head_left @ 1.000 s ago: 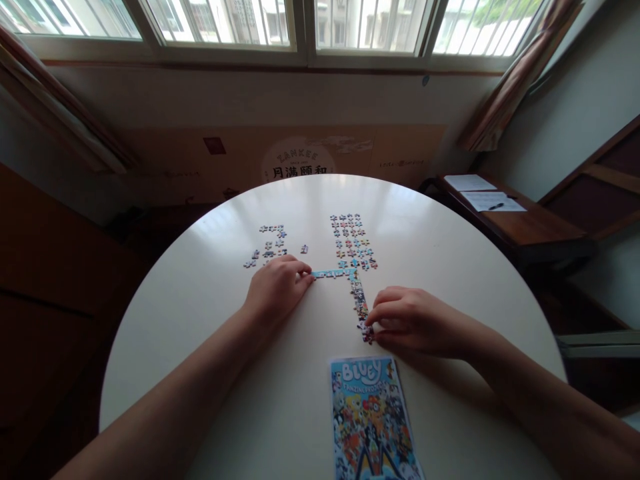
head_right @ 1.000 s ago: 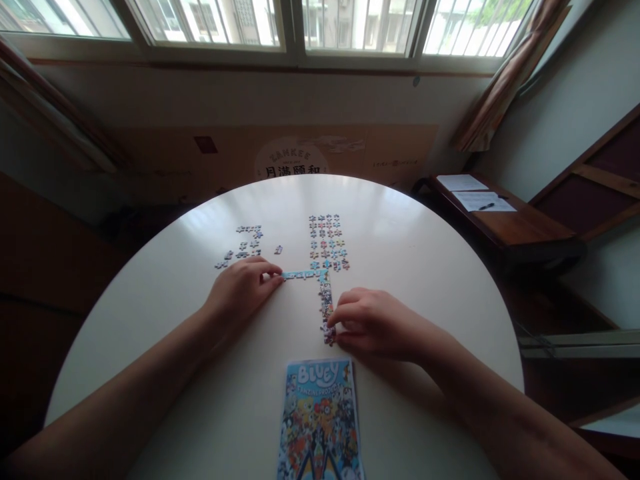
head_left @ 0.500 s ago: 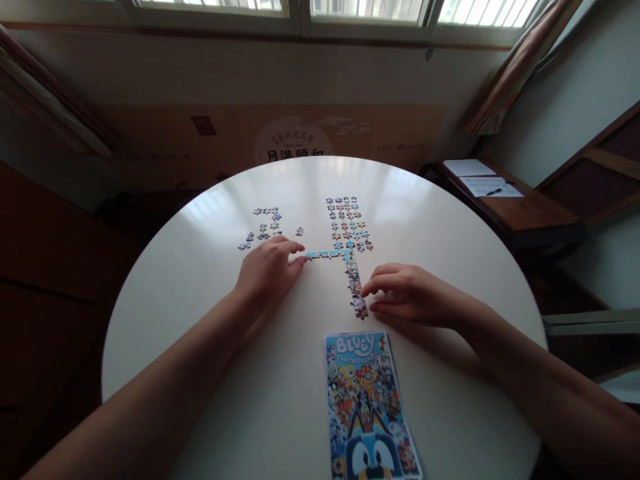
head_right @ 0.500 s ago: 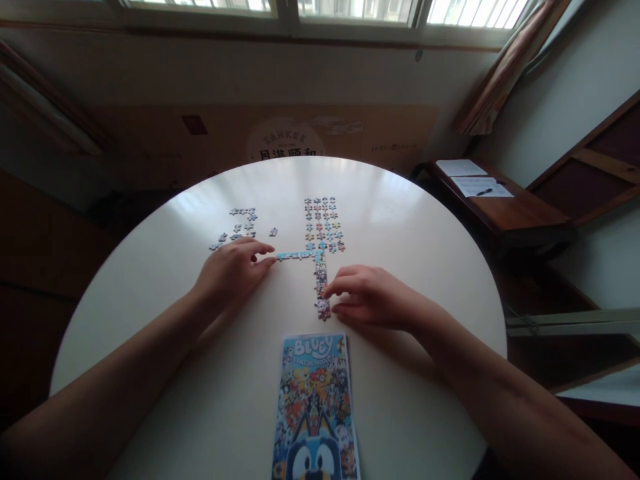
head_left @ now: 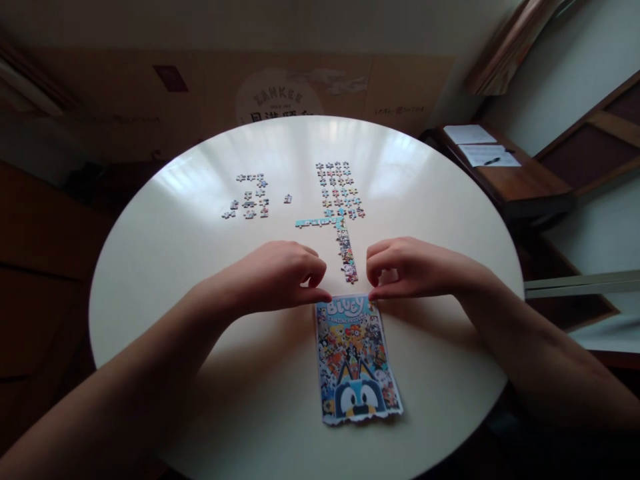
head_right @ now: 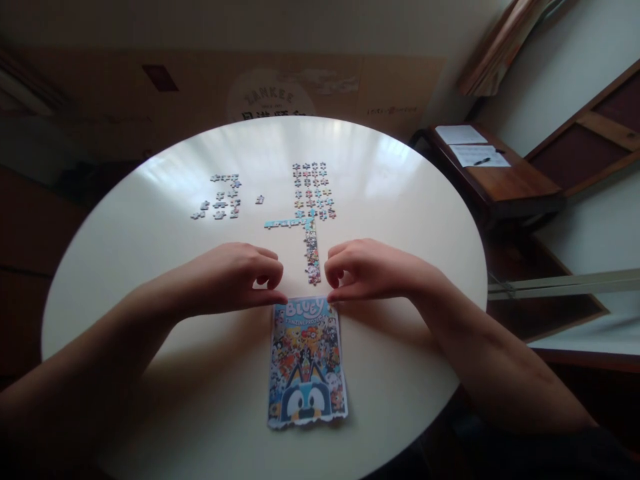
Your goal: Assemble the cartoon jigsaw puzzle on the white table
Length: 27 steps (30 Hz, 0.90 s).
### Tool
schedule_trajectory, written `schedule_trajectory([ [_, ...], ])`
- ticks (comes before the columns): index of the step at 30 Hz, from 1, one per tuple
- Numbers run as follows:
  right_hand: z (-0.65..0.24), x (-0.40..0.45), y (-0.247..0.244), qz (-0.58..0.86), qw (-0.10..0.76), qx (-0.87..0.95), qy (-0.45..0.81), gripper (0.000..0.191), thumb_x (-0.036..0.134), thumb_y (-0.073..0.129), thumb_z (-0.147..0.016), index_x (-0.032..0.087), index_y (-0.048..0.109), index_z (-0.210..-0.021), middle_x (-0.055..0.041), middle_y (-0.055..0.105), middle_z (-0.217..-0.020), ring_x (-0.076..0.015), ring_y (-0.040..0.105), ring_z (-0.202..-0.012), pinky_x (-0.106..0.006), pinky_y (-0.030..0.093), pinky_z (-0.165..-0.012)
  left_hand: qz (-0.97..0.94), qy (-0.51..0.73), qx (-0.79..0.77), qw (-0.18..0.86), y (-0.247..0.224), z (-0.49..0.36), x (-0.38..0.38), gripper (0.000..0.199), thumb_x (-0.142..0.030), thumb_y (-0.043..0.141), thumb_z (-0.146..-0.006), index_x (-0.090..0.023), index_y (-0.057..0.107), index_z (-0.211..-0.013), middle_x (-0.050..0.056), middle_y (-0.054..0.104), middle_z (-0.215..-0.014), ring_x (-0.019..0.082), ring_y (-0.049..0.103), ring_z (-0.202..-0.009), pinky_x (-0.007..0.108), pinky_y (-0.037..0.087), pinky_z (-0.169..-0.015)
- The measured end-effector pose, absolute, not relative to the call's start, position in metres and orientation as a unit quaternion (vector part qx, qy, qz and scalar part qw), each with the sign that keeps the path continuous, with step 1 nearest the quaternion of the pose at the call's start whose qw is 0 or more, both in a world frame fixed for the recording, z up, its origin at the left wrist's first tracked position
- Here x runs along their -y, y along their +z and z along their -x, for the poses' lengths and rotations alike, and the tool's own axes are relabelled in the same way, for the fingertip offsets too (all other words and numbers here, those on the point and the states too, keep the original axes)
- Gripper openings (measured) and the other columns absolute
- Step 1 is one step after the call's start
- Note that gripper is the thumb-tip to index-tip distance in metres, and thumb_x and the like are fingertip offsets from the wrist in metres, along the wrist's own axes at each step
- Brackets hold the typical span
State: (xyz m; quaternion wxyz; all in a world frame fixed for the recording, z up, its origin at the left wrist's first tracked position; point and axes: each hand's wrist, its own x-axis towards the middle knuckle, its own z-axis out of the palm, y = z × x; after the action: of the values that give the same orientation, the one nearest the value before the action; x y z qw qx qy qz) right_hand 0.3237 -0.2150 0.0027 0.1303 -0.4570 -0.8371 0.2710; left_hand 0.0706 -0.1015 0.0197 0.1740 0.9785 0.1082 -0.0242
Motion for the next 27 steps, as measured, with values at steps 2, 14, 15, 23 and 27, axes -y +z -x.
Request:
schedule_trajectory([
  [2, -0.322, 0.215, 0.002, 0.457, 0.120, 0.839, 0.270, 0.019, 0.035, 0.074, -0.086, 0.019, 0.066, -0.080, 0.0001, 0.062, -0.082, -0.0106, 0.055, -0.070, -0.023, 0.038, -0.062, -0.979, -0.039, -0.105, 0.169, 0.019, -0.073, 0.105, 0.030, -0.038, 0.075, -0.083, -0.019, 0.059, -0.066, -0.002, 0.061, -0.070, 0.011, 0.047, -0.058, 0.027, 0.028, -0.055],
  [14, -0.319, 0.214, 0.002, 0.460, 0.102, 0.842, 0.262, 0.023, 0.037, 0.071, -0.087, 0.019, 0.063, -0.076, -0.0006, 0.062, -0.080, -0.0124, 0.054, -0.071, -0.026, 0.035, -0.064, -0.975, -0.092, -0.119, 0.166, 0.014, -0.077, 0.103, 0.029, -0.033, 0.072, -0.082, -0.019, 0.055, -0.064, -0.002, 0.057, -0.068, 0.012, 0.043, -0.059, 0.027, 0.028, -0.055],
  [15, -0.319, 0.214, 0.002, 0.462, 0.100, 0.842, 0.260, 0.024, 0.037, 0.071, -0.087, 0.019, 0.063, -0.075, -0.0005, 0.062, -0.080, -0.0125, 0.054, -0.071, -0.026, 0.035, -0.064, -0.974, -0.096, -0.120, 0.169, 0.014, -0.077, 0.103, 0.029, -0.034, 0.072, -0.082, -0.019, 0.055, -0.064, -0.002, 0.057, -0.068, 0.012, 0.043, -0.059, 0.027, 0.028, -0.055],
  [23, -0.305, 0.219, 0.001, 0.477, 0.086, 0.834, 0.264, 0.025, 0.037, 0.072, -0.087, 0.020, 0.060, -0.072, 0.0011, 0.062, -0.077, -0.0128, 0.055, -0.071, -0.026, 0.035, -0.063, -0.968, -0.124, -0.133, 0.176, 0.025, -0.071, 0.114, 0.026, -0.033, 0.074, -0.081, -0.019, 0.058, -0.067, -0.002, 0.060, -0.069, 0.013, 0.048, -0.062, 0.027, 0.031, -0.057],
  [27, -0.298, 0.221, -0.001, 0.476, 0.078, 0.835, 0.266, 0.023, 0.031, 0.069, -0.087, 0.020, 0.058, -0.071, 0.0002, 0.064, -0.080, -0.0141, 0.056, -0.074, -0.026, 0.035, -0.064, -0.968, -0.134, -0.129, 0.170, 0.028, -0.066, 0.118, 0.024, -0.034, 0.076, -0.080, -0.019, 0.060, -0.067, -0.002, 0.062, -0.069, 0.014, 0.048, -0.062, 0.028, 0.033, -0.056],
])
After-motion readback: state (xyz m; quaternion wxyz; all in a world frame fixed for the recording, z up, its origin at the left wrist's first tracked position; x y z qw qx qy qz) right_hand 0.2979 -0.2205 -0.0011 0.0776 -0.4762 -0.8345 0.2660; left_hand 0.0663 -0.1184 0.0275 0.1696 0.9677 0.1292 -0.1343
